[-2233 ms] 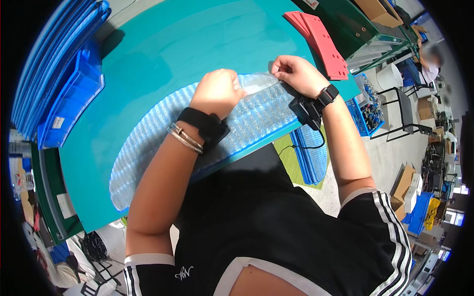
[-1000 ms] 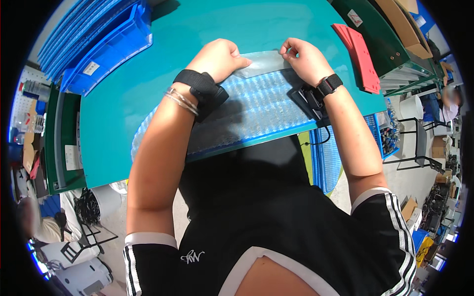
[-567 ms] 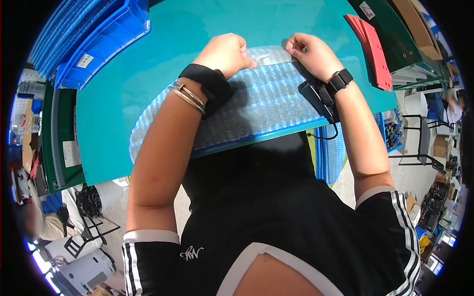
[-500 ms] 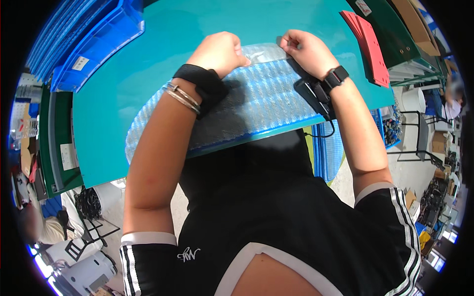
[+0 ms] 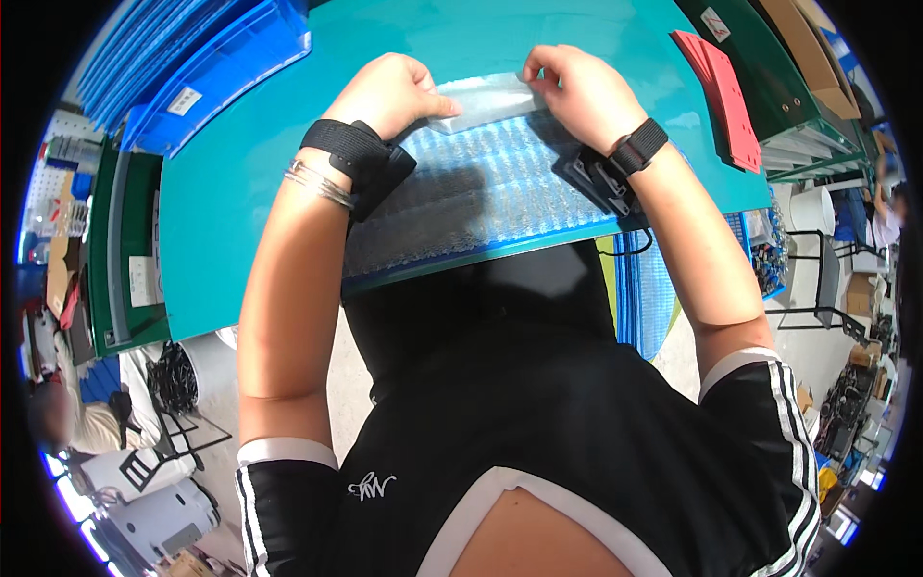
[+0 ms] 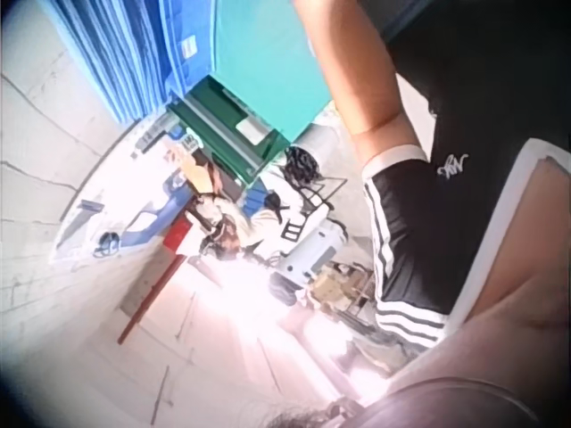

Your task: Attaching adhesive strips to microfiber mop pads on a workbench.

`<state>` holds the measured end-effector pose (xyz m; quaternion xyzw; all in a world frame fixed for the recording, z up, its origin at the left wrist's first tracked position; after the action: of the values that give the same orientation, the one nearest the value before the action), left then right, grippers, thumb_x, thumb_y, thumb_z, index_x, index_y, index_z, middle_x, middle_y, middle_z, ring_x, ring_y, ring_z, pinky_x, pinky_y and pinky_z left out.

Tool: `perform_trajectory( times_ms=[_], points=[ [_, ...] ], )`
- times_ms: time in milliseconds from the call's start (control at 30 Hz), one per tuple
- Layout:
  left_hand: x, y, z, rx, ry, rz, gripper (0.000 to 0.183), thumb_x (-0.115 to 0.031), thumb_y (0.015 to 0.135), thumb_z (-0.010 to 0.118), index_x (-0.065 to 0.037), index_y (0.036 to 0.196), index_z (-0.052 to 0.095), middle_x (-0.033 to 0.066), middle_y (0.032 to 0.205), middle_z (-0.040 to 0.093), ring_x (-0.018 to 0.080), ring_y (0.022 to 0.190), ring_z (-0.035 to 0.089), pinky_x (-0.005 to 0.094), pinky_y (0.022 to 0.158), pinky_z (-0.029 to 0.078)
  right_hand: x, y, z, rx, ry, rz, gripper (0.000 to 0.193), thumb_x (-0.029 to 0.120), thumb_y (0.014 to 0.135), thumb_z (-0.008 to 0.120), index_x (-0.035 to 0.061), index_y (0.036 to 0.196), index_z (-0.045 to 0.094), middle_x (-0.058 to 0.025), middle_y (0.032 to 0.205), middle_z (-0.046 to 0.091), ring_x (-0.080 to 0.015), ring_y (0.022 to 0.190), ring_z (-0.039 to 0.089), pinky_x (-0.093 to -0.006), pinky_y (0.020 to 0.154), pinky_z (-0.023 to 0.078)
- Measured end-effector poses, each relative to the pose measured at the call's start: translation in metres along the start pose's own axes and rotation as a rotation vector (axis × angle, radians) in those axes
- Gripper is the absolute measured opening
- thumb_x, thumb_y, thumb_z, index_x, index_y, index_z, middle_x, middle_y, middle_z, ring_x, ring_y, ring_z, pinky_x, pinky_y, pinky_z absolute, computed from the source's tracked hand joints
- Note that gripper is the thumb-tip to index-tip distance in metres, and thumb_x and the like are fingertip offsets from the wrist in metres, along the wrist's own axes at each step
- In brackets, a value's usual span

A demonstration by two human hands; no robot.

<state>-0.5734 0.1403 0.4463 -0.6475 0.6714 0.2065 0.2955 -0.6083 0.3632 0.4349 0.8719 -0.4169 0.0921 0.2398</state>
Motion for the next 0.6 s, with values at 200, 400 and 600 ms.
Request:
perform_trajectory(
  times_ms=[200, 400, 600],
  points=[
    [0.011, -0.001, 0.013, 0.026, 0.103, 0.063, 0.039, -0.023, 0.075, 0.083, -0.004, 0.061, 0.051, 0.0009, 0.051, 0.048, 0.0100, 0.048, 0.043, 0.0303, 0.047, 0.038, 0.001, 0.010, 0.018, 0.233, 0.062, 0.067, 0.011, 0.015, 0.086, 0.060, 0.0115, 0.096, 0.064, -0.0143, 0.086, 0.068, -0.0336, 0.086, 0.065, -0.0421, 0.077, 0.051],
    [0.017, 0.002, 0.019, 0.022, 0.092, 0.053, 0.039, -0.023, 0.075, 0.083, -0.005, 0.061, 0.051, 0.0019, 0.054, 0.050, 0.0111, 0.052, 0.043, 0.0314, 0.050, 0.039, -0.001, 0.007, 0.022, 0.243, 0.072, 0.108, 0.009, 0.014, 0.087, 0.060, 0.0120, 0.095, 0.064, -0.0130, 0.086, 0.068, -0.0335, 0.084, 0.065, -0.0415, 0.075, 0.050],
    [0.015, 0.000, 0.017, -0.002, 0.137, 0.093, 0.039, -0.024, 0.075, 0.083, -0.005, 0.062, 0.052, 0.0026, 0.054, 0.049, 0.0117, 0.052, 0.044, 0.0317, 0.051, 0.041, -0.004, 0.014, 0.027, 0.278, 0.100, 0.059, 0.007, 0.014, 0.088, 0.060, 0.0110, 0.094, 0.063, -0.0141, 0.085, 0.068, -0.0337, 0.083, 0.065, -0.0416, 0.074, 0.050]
  ],
)
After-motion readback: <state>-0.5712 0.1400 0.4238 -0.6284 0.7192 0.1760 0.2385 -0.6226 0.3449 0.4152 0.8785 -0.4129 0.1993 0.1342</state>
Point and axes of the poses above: each hand's wrist, its own y-axis towards the middle knuckle, its own z-axis out of the palm, x = y × z, the point moved 3 cm from there along y, towards the middle knuckle
